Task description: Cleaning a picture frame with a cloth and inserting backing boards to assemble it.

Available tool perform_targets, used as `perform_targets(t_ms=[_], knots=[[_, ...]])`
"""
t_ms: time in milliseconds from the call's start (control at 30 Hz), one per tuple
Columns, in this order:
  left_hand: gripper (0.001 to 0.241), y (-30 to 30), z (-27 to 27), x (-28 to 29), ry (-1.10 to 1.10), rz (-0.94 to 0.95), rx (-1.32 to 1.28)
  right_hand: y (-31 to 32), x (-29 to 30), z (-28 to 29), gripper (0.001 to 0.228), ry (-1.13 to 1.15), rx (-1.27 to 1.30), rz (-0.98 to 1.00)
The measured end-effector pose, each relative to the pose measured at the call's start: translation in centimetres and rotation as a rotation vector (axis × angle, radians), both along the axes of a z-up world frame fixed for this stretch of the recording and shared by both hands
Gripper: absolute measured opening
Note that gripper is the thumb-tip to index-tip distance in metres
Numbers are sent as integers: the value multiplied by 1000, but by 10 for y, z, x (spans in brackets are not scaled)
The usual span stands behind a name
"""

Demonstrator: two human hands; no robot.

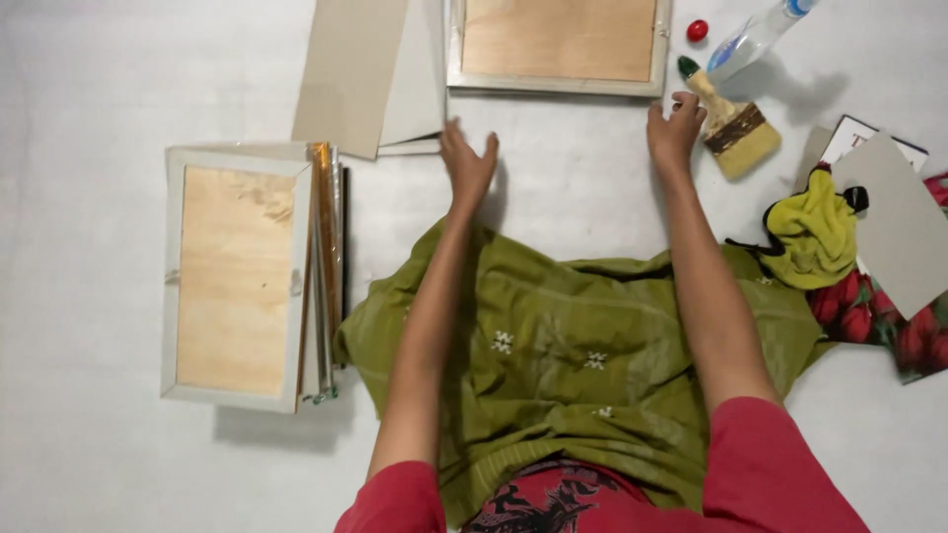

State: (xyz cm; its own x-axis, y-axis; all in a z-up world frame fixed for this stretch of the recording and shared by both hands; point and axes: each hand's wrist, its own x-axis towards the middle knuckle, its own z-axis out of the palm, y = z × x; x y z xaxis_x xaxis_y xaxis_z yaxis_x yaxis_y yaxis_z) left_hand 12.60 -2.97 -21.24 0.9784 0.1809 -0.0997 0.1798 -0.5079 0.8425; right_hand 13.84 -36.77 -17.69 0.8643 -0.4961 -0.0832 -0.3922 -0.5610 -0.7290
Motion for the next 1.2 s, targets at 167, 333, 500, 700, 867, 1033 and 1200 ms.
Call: perform_targets(t_ms=[167,333,500,700,867,1033,1200], knots=[[80,13,-18,66,-25,159,209,-4,18,40,34,145,3,59],[44,28,16,95,48,90,124,0,32,50,21,168,55,124],[36,25,21,106,73,88,102,6,37,57,27,211,60,96],[30,22,36,110,-91,115,-3,11,37,96,22,275,516,-75],[17,31,83,95,209,202,-604,-4,31,88,21,111,915,-102],[24,49,43,39,150,161,-718,-51,-17,10,46,42,978,0],[54,64,48,-44,362,-207,-498,-54,-125,19,43,213,813,73]])
